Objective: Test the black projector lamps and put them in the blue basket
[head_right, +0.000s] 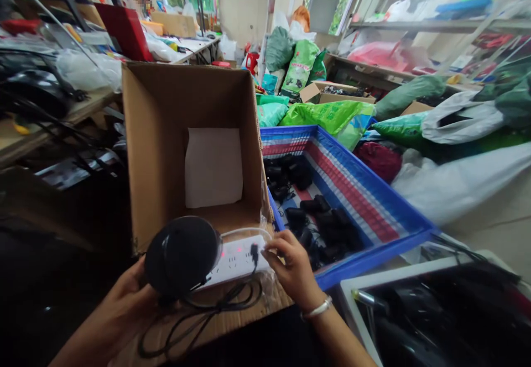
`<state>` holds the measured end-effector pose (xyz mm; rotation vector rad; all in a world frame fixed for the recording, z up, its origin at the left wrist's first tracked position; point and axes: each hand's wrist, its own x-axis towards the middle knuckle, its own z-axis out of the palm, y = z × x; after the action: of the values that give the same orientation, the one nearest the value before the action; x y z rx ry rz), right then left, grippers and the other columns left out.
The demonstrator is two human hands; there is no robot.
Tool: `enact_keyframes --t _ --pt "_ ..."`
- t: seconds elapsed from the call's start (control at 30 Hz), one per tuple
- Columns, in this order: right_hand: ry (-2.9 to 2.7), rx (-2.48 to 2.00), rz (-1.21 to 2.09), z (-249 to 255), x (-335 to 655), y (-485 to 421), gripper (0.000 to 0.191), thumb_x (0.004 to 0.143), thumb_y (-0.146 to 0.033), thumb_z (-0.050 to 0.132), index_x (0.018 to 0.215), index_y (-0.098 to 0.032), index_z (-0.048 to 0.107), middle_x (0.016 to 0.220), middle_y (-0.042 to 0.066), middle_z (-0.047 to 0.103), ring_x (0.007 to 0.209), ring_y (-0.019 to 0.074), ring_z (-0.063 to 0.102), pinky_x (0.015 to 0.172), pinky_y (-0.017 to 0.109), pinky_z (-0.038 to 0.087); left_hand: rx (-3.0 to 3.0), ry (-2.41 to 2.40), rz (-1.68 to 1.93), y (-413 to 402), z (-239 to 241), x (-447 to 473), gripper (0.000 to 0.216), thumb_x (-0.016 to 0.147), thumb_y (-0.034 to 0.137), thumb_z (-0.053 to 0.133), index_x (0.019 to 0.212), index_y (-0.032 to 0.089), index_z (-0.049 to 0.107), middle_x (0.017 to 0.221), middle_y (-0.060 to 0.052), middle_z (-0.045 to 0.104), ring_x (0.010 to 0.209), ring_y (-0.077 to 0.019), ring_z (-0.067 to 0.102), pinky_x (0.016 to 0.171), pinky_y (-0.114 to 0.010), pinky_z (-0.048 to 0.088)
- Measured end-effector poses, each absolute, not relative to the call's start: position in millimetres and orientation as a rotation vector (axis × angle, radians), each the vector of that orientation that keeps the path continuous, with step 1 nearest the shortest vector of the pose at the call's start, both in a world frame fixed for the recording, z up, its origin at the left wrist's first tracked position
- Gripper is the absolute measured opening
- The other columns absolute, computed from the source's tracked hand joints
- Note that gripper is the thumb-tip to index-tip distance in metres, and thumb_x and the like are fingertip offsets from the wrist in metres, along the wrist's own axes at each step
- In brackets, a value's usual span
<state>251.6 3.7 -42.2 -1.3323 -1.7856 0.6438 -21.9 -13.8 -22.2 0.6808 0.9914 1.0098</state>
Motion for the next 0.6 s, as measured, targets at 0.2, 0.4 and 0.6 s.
enact_keyframes --t 0.2,0.4,0.6 --pt "-2.272 -1.179 0.977 -46.2 239.6 5.4 0.069 0.056 0.007 0.048 0.119 -0.021 0.050 0.109 0.007 0.047 0.091 0.0170 0.051 0.078 0.028 0.046 0.673 1.021 1.017 -15.4 -18.8 -19.3 0.054 0.060 0.031 0.079 0.100 0.022 0.045 0.069 0.002 0.062 0.060 -0.0172 0.062 0.048 -0.025 0.052" --pt "-2.383 -1.282 0.833 -71.3 201.4 -28.3 0.071 0.058 -0.006 0.067 0.124 -0.025 0.048 0.122 0.010 0.040 0.095 0.0234 0.052 0.082 0.037 0.048 0.643 1.052 0.985 -13.6 -22.8 -12.7 0.054 0.058 0.034 0.080 0.097 0.022 0.045 0.069 0.000 0.064 0.050 -0.0158 0.061 0.044 -0.024 0.050" --pt "-2.133 -1.246 0.526 -89.6 187.0 -31.1 0.022 0.082 -0.007 0.048 0.092 -0.020 0.063 0.094 0.008 0.055 0.081 0.0179 0.056 0.068 0.029 0.050 0.590 1.042 1.095 -14.4 -13.7 -10.7 0.049 0.059 0.031 0.080 0.096 0.021 0.049 0.066 0.000 0.067 0.050 -0.0168 0.062 0.044 -0.025 0.052"
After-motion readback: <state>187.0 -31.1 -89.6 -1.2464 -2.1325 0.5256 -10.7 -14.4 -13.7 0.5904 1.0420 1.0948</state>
